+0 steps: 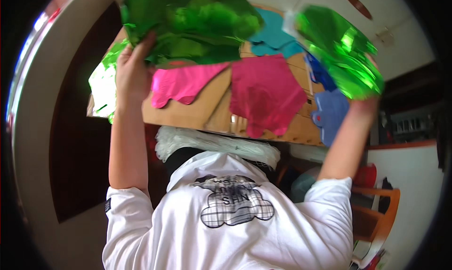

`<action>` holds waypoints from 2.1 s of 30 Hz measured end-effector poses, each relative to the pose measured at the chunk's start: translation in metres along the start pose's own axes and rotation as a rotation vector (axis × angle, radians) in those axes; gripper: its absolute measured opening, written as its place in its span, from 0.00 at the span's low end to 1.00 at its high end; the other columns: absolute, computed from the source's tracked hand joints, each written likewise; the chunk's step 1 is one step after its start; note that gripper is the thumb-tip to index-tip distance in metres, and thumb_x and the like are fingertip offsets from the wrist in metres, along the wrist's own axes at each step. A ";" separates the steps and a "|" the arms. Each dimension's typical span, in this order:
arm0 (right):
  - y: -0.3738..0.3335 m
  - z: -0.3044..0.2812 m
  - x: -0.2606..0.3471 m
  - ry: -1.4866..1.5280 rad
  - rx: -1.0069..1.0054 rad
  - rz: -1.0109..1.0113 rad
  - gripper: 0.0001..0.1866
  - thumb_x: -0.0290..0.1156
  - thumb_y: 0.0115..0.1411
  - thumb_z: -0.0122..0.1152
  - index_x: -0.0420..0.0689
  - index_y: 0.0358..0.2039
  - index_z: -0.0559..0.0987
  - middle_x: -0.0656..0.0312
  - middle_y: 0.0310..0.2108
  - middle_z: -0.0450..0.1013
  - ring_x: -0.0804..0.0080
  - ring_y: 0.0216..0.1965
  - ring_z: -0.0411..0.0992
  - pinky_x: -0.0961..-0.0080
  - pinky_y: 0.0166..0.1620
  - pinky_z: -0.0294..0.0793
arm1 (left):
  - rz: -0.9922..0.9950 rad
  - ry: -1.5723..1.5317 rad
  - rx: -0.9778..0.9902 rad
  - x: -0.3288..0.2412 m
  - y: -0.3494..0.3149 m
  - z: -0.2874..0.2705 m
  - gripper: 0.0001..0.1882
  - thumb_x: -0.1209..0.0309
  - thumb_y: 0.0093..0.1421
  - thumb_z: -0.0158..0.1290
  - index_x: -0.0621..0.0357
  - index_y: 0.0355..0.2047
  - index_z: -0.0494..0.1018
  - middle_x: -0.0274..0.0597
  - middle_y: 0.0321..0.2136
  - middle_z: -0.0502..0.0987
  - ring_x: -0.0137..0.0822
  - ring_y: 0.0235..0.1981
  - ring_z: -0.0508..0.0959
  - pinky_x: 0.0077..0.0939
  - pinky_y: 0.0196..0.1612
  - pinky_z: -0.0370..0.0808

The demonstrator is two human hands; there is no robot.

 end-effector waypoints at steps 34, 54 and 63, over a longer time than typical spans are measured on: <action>-0.075 0.203 -0.132 -0.879 0.476 0.214 0.17 0.42 0.57 0.61 0.39 0.24 0.79 0.53 0.19 0.74 0.59 0.22 0.73 0.65 0.30 0.72 | -0.486 0.762 -0.489 -0.048 0.062 -0.382 0.09 0.68 0.52 0.51 0.55 0.34 0.72 0.35 0.30 0.71 0.28 0.32 0.71 0.25 0.31 0.68; -0.125 0.217 -0.146 -1.093 0.742 -0.360 0.34 0.52 0.62 0.50 0.49 0.65 0.60 0.52 0.67 0.52 0.49 0.68 0.48 0.53 0.67 0.46 | -0.368 1.101 -0.067 -0.051 0.066 -0.337 0.17 0.74 0.51 0.47 0.63 0.42 0.72 0.32 0.31 0.76 0.24 0.29 0.75 0.20 0.34 0.72; -0.114 0.225 -0.147 -1.171 0.654 -0.246 0.41 0.59 0.60 0.49 0.45 0.65 0.58 0.45 0.67 0.49 0.44 0.68 0.45 0.53 0.68 0.42 | -0.299 1.260 -0.055 -0.050 0.061 -0.298 0.19 0.73 0.49 0.53 0.67 0.43 0.75 0.42 0.34 0.80 0.30 0.33 0.79 0.26 0.39 0.76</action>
Point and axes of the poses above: each hand's wrist, its own y-axis towards the middle knuckle, its own z-axis out of the palm, x = y × z, the point moved 8 cm from there along y, towards the middle knuckle
